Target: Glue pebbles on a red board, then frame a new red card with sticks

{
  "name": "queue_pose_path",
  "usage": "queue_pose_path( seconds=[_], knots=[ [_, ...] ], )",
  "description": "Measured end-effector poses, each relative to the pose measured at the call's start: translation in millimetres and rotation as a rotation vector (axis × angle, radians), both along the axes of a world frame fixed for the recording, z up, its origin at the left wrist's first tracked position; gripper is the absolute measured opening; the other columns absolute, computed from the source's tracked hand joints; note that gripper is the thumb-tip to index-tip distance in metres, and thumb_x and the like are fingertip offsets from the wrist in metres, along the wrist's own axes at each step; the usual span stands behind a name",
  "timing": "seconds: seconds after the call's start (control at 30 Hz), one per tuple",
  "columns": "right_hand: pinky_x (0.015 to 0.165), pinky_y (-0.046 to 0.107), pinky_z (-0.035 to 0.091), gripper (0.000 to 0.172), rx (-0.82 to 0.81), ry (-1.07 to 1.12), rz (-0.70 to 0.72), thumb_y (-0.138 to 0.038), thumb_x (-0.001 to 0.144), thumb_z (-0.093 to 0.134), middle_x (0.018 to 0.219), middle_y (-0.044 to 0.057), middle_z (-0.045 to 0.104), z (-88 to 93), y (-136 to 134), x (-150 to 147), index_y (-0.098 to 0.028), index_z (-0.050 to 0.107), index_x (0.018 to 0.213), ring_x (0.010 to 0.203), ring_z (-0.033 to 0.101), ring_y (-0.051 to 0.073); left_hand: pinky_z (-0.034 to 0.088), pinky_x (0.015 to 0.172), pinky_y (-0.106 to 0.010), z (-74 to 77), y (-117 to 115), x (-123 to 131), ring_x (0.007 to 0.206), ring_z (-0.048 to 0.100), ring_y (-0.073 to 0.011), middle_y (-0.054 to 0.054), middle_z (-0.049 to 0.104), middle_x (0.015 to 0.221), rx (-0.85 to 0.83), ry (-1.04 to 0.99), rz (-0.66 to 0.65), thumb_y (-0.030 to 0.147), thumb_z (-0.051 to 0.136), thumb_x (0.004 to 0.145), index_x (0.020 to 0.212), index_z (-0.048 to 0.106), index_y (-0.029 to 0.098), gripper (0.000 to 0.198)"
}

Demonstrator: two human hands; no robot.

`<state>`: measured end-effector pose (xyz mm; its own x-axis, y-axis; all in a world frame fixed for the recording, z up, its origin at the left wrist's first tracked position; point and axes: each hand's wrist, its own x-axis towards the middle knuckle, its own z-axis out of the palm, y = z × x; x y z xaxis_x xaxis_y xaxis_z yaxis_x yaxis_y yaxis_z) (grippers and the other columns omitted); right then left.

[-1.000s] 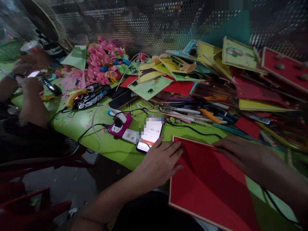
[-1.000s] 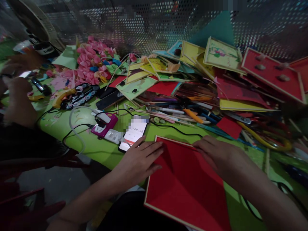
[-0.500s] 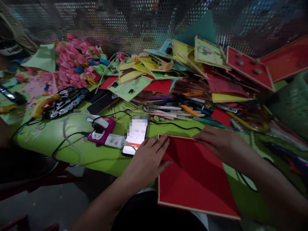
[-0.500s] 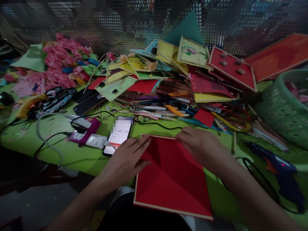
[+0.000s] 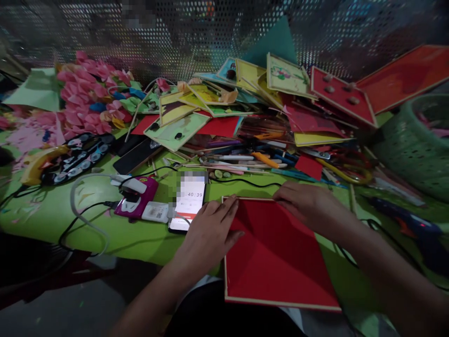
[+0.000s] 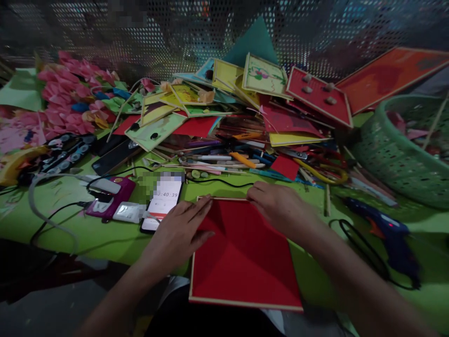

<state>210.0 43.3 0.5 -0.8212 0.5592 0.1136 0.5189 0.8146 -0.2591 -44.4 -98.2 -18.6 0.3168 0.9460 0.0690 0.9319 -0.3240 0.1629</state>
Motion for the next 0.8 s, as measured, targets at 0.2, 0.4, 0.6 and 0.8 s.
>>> queue_pose_path(
  seconds=[0.2, 0.4, 0.6, 0.8],
  knots=[
    [0.07, 0.028, 0.045, 0.022, 0.03, -0.001, 0.008, -0.014, 0.097, 0.05, 0.09, 0.005, 0.072, -2.4, 0, -2, -0.023, 0.07, 0.096, 0.079, 0.068, 0.019, 0.048, 0.103, -0.044, 0.9, 1, 0, 0.119, 0.06, -0.0306, -0.017, 0.048, 0.16, 0.014, 0.03, 0.011, 0.043, 0.057, 0.103, 0.154, 0.046, 0.007, 0.064],
    [0.072, 0.031, 0.047, 0.022, 0.059, 0.02, 0.009, -0.016, 0.098, 0.05, 0.098, 0.008, 0.074, 3.2, 3, 3, -0.022, 0.07, 0.104, 0.085, 0.07, 0.021, 0.049, 0.102, -0.045, -0.1, 0, 1, 0.117, 0.058, -0.0308, -0.013, 0.048, 0.161, 0.029, 0.047, 0.016, 0.044, 0.057, 0.103, 0.153, 0.048, 0.008, 0.063],
    [0.073, 0.033, 0.047, 0.019, 0.083, 0.076, -0.108, -0.026, 0.102, 0.049, 0.098, 0.006, 0.074, 29.3, 5, 27, -0.024, 0.067, 0.102, 0.087, 0.07, 0.022, 0.05, 0.099, -0.046, -5.8, 0, -2, 0.113, 0.059, -0.0316, -0.015, 0.054, 0.156, 0.048, 0.029, 0.009, 0.044, 0.059, 0.101, 0.149, 0.052, 0.008, 0.06],
    [0.064, 0.032, 0.043, 0.008, 0.046, -0.104, -0.289, -0.032, 0.093, 0.059, 0.094, 0.004, 0.072, 9.4, 0, 64, -0.025, 0.063, 0.094, 0.082, 0.069, 0.023, 0.051, 0.099, -0.046, -7.4, 1, -5, 0.113, 0.06, -0.0313, -0.014, 0.056, 0.155, 0.102, 0.039, -0.011, 0.041, 0.055, 0.103, 0.153, 0.048, 0.009, 0.059]
  ],
)
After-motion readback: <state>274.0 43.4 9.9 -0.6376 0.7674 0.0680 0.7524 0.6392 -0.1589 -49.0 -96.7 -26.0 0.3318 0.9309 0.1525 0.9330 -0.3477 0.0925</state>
